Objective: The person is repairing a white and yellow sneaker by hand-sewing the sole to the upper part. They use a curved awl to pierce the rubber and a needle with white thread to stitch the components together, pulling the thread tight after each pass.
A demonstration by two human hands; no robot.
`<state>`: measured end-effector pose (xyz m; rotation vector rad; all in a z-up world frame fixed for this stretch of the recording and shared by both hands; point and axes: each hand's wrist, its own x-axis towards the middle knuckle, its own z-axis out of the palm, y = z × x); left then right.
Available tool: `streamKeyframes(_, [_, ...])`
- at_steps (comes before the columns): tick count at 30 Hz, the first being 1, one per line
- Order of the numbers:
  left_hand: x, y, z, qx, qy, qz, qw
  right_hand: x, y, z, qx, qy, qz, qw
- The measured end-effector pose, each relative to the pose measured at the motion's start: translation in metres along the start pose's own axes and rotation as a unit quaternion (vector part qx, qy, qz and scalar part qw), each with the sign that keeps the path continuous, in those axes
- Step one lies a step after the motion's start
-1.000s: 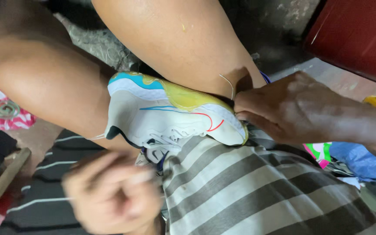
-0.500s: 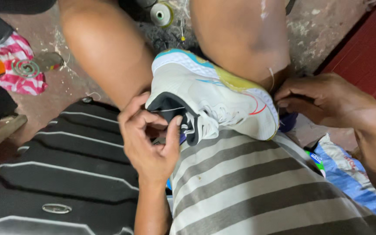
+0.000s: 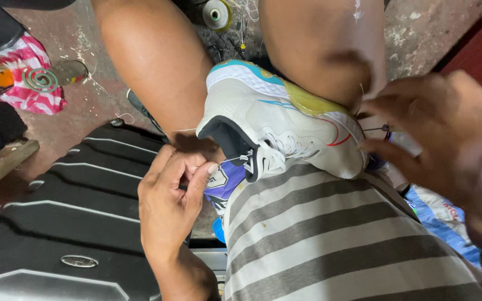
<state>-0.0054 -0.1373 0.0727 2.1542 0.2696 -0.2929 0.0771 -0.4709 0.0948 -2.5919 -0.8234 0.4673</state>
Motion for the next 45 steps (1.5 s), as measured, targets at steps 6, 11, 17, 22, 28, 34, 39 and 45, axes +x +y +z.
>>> streamKeyframes(6, [0.004,0.002,-0.003,0.002,-0.045,-0.019,0.999,0.041,-0.062,0.032,0.012,-0.065,-0.291,0.954])
streamKeyframes(11, [-0.01,0.004,0.003,0.051,-0.028,0.023,0.998,0.039,-0.058,0.036,0.035,-0.074,-0.349,0.933])
streamKeyframes(17, [-0.036,0.01,0.014,-0.418,0.013,-0.071,0.906,0.023,-0.04,0.054,0.112,-0.07,-0.327,0.936])
streamKeyframes(22, [-0.037,0.012,0.029,-0.419,-0.024,-0.117,0.9,0.024,-0.043,0.067,0.133,0.013,-0.352,0.927])
streamKeyframes(28, [-0.021,0.033,0.045,0.031,-0.045,0.001,0.999,0.021,-0.048,0.066,0.141,0.029,-0.372,0.917])
streamKeyframes(34, [-0.007,0.008,0.046,0.023,-0.15,-0.042,0.988,0.029,-0.054,0.069,0.169,0.093,-0.389,0.901])
streamKeyframes(39, [-0.002,-0.002,0.055,0.1,-0.19,0.049,0.976,0.032,-0.066,0.077,0.204,0.121,-0.38,0.894])
streamKeyframes(45, [0.026,-0.025,0.05,0.133,-0.277,0.092,0.947,0.04,-0.064,0.076,0.15,0.155,-0.395,0.893])
